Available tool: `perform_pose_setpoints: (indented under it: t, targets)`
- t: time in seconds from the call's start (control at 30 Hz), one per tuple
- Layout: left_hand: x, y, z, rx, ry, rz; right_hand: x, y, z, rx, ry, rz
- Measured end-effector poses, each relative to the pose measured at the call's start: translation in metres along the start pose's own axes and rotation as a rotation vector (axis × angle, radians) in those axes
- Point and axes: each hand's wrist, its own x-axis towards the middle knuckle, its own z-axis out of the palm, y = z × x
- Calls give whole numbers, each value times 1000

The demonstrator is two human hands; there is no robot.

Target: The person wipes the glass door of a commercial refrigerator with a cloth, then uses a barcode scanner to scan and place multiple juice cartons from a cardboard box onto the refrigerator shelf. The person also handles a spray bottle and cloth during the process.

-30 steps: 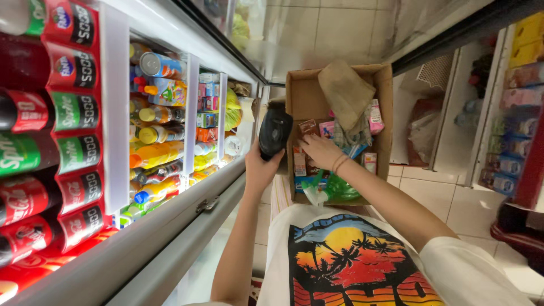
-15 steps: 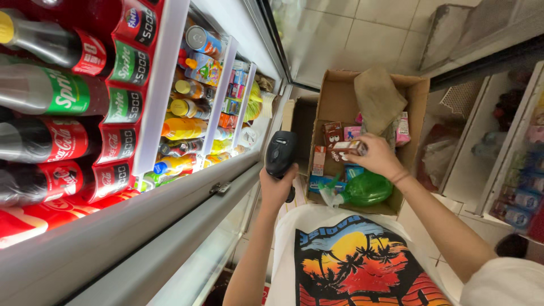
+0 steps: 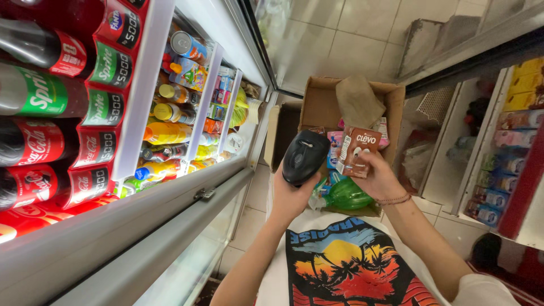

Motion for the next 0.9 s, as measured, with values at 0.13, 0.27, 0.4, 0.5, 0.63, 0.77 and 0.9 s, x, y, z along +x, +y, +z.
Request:
perform_pose_setpoints:
  t: [0.13, 0.27, 0.4, 0.5, 0.63, 0.77, 0.9]
  targets:
    - [-12, 8, 11, -51, -29, -24, -1, -19, 23, 300, -54, -16]
    - [-23, 16, 10, 245, -62, 217, 4, -20, 32, 80, -6, -132]
    - [-31, 22, 13, 354, -118, 278, 12, -16, 29, -90, 9, -306]
    - [-35, 23, 18, 438, -151, 258, 18, -13, 25, -72, 95, -334]
    - [-38, 24, 23, 464, -175, 249, 20, -12, 23, -234, 90, -405]
    - [-36, 26, 23, 413, -173, 255, 16, -11, 23, -199, 51, -390]
    - [-30, 28, 18, 357, -159, 246, 13, -14, 21, -150, 71, -313]
